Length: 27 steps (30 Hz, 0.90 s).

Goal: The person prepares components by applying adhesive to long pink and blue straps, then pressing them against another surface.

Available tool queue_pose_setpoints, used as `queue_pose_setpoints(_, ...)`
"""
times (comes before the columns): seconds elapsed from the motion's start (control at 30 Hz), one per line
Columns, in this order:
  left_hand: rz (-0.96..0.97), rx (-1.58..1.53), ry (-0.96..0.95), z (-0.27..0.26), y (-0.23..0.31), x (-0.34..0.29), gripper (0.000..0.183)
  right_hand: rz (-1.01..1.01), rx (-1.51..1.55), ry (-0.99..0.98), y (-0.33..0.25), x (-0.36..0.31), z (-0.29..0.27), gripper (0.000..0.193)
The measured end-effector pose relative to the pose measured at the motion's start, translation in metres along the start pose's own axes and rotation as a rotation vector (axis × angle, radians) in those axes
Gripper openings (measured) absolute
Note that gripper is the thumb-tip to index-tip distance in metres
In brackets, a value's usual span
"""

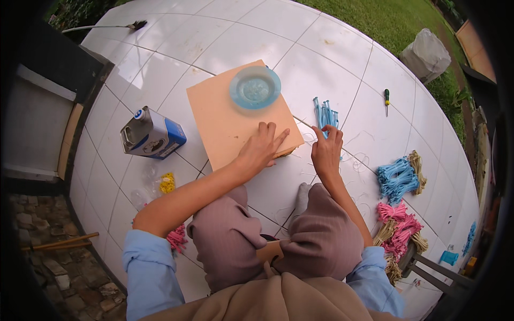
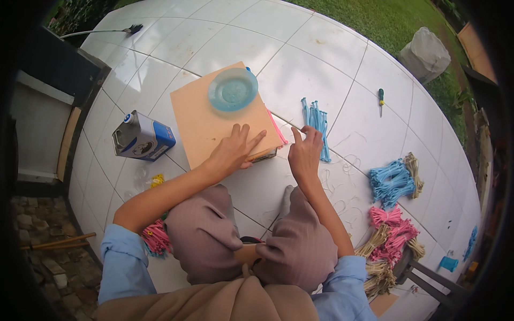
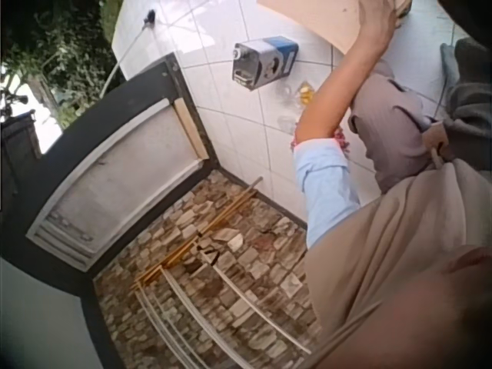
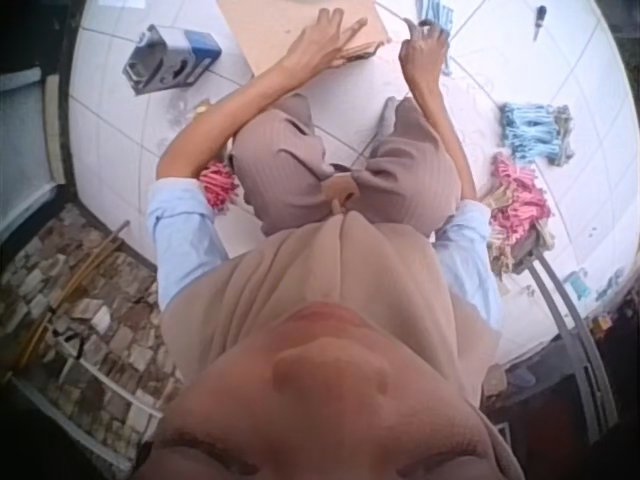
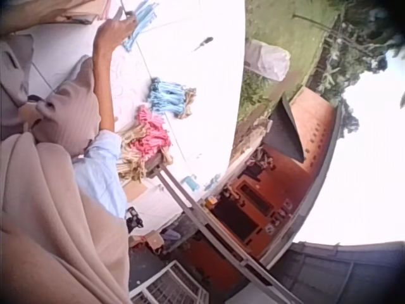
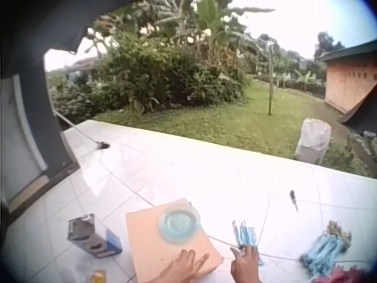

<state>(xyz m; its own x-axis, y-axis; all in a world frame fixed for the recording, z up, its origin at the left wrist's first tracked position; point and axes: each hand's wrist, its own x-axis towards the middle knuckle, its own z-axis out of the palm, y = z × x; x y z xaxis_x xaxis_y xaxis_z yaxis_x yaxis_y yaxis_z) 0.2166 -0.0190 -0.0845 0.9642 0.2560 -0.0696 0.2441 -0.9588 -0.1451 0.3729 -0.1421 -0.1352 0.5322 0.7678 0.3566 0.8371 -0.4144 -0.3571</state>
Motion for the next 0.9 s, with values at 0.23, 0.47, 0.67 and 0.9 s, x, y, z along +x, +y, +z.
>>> queue_pose_setpoints(0.23,-0.158,-0.867,0.070,0.026,-0.040,0.004,0.042,-0.248,0.139,0.009,-0.018,0.004,-0.011,0.051)
queue_pose_setpoints(0.47,-0.103,-0.807,0.113,0.026,-0.034,0.006,0.034,-0.256,-0.331,0.045,0.013,-0.003,-0.003,0.049)
queue_pose_setpoints(0.67,-0.153,-0.749,0.135,0.013,-0.023,0.008,0.030,0.117,0.119,-0.139,0.058,-0.015,-0.005,0.022)
queue_pose_setpoints(0.9,0.037,-0.881,0.325,-0.011,0.056,0.041,0.014,0.506,0.284,-0.299,0.097,-0.057,0.011,0.019)
